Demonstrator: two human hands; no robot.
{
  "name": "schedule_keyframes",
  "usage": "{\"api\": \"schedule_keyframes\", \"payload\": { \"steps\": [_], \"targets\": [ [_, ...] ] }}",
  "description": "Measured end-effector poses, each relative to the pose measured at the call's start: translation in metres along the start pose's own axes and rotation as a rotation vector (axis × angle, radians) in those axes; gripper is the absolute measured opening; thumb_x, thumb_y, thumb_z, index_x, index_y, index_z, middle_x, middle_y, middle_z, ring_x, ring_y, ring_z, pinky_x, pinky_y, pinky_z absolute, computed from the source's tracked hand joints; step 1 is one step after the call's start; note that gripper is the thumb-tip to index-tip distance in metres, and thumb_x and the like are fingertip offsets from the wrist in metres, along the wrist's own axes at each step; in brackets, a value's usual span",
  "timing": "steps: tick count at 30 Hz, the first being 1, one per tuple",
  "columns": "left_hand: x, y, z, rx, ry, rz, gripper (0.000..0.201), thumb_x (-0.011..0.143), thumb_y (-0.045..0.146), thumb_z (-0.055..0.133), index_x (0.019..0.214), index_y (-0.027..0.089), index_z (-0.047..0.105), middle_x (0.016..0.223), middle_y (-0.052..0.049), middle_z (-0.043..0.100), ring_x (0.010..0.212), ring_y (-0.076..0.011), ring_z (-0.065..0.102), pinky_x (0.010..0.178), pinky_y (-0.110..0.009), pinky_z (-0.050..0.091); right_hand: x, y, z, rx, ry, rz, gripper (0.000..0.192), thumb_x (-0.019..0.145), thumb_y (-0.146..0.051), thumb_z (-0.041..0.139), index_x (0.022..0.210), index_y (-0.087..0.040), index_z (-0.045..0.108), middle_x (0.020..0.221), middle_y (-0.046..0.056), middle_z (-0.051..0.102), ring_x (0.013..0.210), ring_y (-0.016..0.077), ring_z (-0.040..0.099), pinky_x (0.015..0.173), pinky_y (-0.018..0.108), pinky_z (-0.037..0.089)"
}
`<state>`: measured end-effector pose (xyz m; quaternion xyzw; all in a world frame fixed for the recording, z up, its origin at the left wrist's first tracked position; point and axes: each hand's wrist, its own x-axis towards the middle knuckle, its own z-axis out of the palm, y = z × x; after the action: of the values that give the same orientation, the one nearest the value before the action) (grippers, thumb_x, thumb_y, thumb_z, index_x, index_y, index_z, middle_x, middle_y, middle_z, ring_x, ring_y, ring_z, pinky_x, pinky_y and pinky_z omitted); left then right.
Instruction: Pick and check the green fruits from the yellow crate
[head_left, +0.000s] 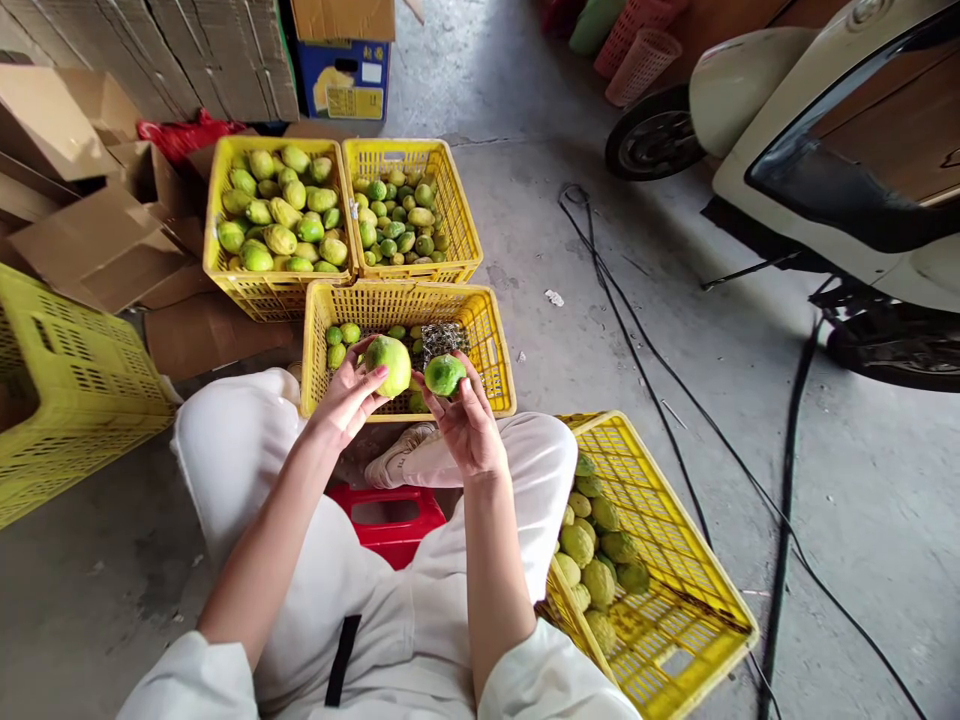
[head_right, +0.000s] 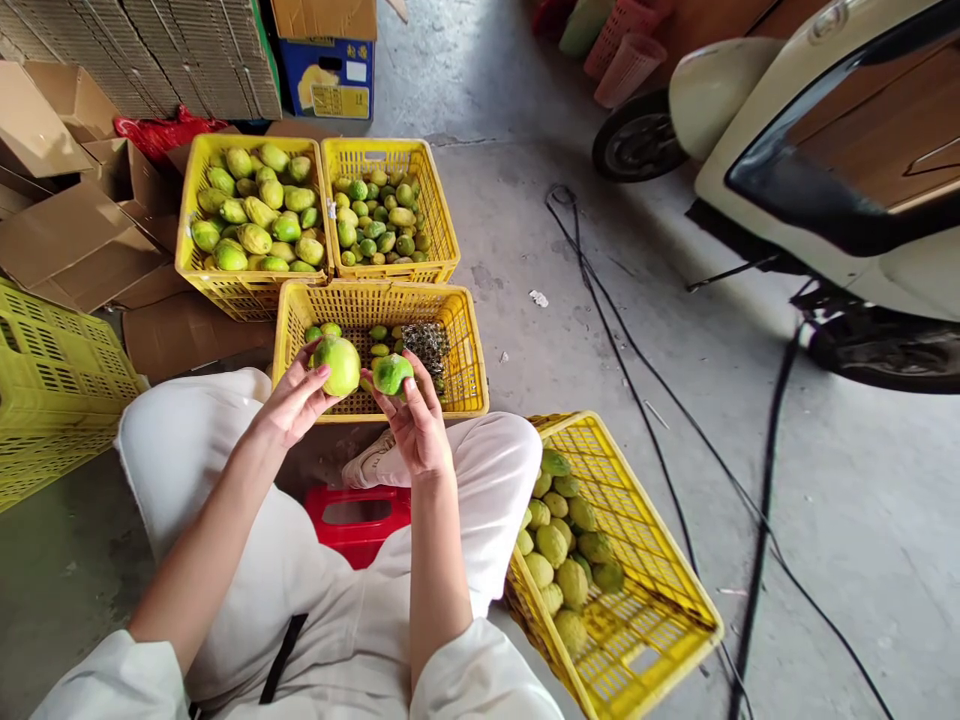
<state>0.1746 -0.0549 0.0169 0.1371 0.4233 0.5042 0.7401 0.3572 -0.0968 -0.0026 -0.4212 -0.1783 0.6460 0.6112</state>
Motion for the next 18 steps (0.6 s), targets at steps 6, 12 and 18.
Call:
{"api": "schedule_keyframes", "payload": {
  "steps": [6,12,18],
  "targets": [
    [0.0009,0.0036,0.0021,-0.003,0.025,-0.040,0.077,0.082,0.019,0.102,0.151,0.033,0.071,0.136,-0.009,0.087,0.141,-0.0359,0.081,0.120,-0.053,0.067,0.0042,0.0039,-0.0040,0.022,0.058,-0.010,0.040,0.083,-0.049,0.100,0.119,-0.036,0.086,0.130,-0.002,0.088,0.120,0.0216,0.082,0.091,0.030,0.070],
    [0.0033,0.0031,0.0012,0.029,0.089,-0.088,0.060,0.085,0.025,0.097,0.141,0.026,0.075,0.126,-0.011,0.089,0.141,-0.0361,0.080,0.120,-0.052,0.066,0.0042,0.0029,-0.0046,0.037,0.037,0.024,0.045,0.082,-0.056,0.100,0.119,-0.034,0.086,0.130,0.002,0.088,0.122,0.0275,0.084,0.094,0.037,0.072],
    [0.0058,0.0027,-0.0026,0.010,0.061,-0.111,0.053,0.087,0.021,0.083,0.139,0.016,0.075,0.121,-0.014,0.088,0.133,-0.0344,0.082,0.116,-0.049,0.069,-0.0008,-0.0037,-0.0017,0.010,0.001,0.012,0.063,0.075,-0.051,0.110,0.131,-0.036,0.084,0.125,0.000,0.086,0.125,0.0269,0.085,0.103,0.038,0.072]
  ]
}}
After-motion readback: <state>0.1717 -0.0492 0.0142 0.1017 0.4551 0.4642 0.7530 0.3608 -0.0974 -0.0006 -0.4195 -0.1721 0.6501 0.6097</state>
